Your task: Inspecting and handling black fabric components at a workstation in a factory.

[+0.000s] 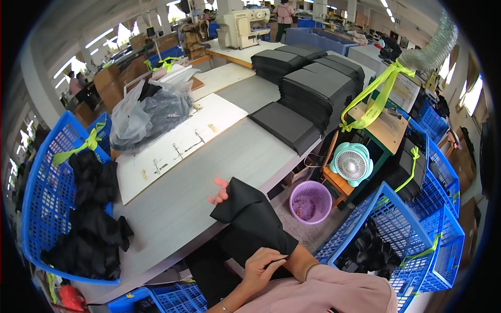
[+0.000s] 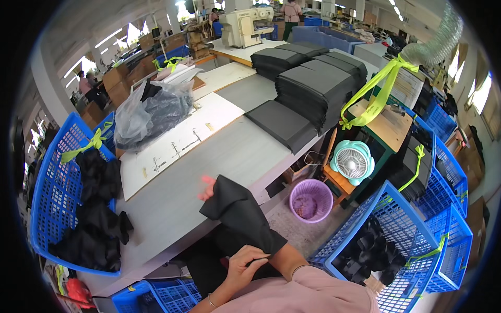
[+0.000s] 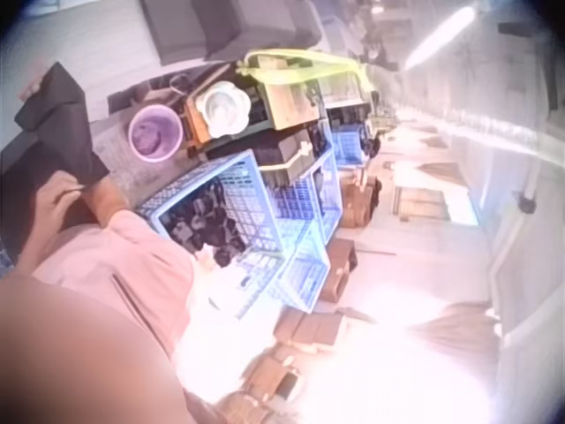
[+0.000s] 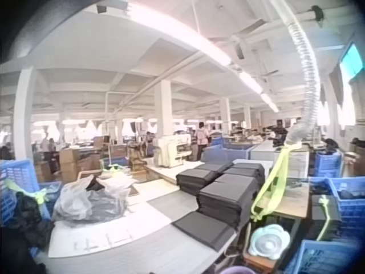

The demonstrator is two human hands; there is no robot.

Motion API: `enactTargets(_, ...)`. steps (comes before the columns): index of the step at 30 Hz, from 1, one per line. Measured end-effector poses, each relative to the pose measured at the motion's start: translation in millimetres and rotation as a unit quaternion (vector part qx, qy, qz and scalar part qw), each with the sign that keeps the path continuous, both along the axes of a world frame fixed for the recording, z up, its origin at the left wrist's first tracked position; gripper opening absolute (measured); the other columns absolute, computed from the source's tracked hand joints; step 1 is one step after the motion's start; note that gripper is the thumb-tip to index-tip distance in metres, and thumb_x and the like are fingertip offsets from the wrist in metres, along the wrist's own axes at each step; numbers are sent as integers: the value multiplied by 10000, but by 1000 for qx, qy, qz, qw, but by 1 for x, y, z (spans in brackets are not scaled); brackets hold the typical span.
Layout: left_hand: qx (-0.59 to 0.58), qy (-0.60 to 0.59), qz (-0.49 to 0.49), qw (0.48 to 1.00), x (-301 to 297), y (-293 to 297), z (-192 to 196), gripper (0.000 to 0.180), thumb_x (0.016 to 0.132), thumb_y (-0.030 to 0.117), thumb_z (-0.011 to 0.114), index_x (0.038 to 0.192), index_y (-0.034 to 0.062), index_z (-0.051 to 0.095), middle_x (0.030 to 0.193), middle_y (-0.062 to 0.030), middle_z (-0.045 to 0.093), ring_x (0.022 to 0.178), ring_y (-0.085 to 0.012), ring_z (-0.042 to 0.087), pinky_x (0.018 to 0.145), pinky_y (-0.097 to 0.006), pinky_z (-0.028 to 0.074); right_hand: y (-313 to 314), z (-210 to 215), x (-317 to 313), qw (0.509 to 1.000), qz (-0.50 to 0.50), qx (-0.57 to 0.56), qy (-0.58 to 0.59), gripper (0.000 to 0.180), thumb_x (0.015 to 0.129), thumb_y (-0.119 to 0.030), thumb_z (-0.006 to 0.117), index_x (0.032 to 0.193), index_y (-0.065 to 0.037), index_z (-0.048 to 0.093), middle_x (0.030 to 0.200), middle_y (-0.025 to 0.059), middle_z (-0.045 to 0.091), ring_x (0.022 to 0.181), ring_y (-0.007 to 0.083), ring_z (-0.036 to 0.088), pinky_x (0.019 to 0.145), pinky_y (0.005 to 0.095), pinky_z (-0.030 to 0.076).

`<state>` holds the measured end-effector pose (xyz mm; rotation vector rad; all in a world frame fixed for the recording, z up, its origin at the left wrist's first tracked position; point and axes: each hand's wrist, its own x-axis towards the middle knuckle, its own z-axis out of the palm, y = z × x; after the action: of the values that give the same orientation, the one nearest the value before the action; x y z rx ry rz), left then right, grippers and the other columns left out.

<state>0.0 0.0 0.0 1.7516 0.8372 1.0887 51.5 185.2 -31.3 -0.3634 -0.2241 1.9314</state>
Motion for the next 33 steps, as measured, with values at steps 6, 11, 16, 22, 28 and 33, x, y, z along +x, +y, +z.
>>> enactTargets(6,37,-26,323,945,-25,41,3,107,934,33,605,863,-28,658,827,-47,621,768,-111,564,713,-277,473,-46,-16,-2,949,-79,204,-226,421,997,-416,450,1130,-36,572,1010,113,570,994,265,586,1039,438,440)
enactTargets(11,14,-195,381,904,-83,116,-10,190,1009,138,598,954,-18,692,920,-15,660,841,-80,559,790,-238,457,-112,-16,-28,838,-84,265,-469,464,1038,-300,467,1394,-4,500,1389,184,565,1239,269,573,1098,339,419)
enactTargets(16,77,-89,466,877,-141,159,-12,221,1008,186,624,944,-14,692,841,17,616,794,-59,537,732,-220,444,-160,-11,22,807,99,395,-427,165,1054,-204,507,1037,-40,512,884,41,438,867,134,460,802,313,411)
enactTargets(22,101,-146,447,877,-148,140,4,221,1012,149,583,921,-36,662,862,3,607,787,-80,525,743,-242,447,-178,-6,69,844,152,298,-419,269,1071,-316,486,1033,-52,523,896,-42,435,857,68,427,800,268,388)
enactTargets(28,84,-8,325,942,-79,73,25,94,930,27,604,872,-13,667,851,-58,652,787,-136,578,745,-285,469,-146,20,49,529,-306,368,-701,393,931,-165,654,1256,6,514,1238,167,554,1135,289,546,980,391,425)
enactTargets(33,148,25,258,954,-40,20,35,52,862,11,693,895,-20,720,810,-82,662,746,-184,605,694,-294,472,-120,34,41,565,-309,343,-683,412,877,-111,640,1277,-58,557,1265,164,593,1108,359,594,1019,451,421)
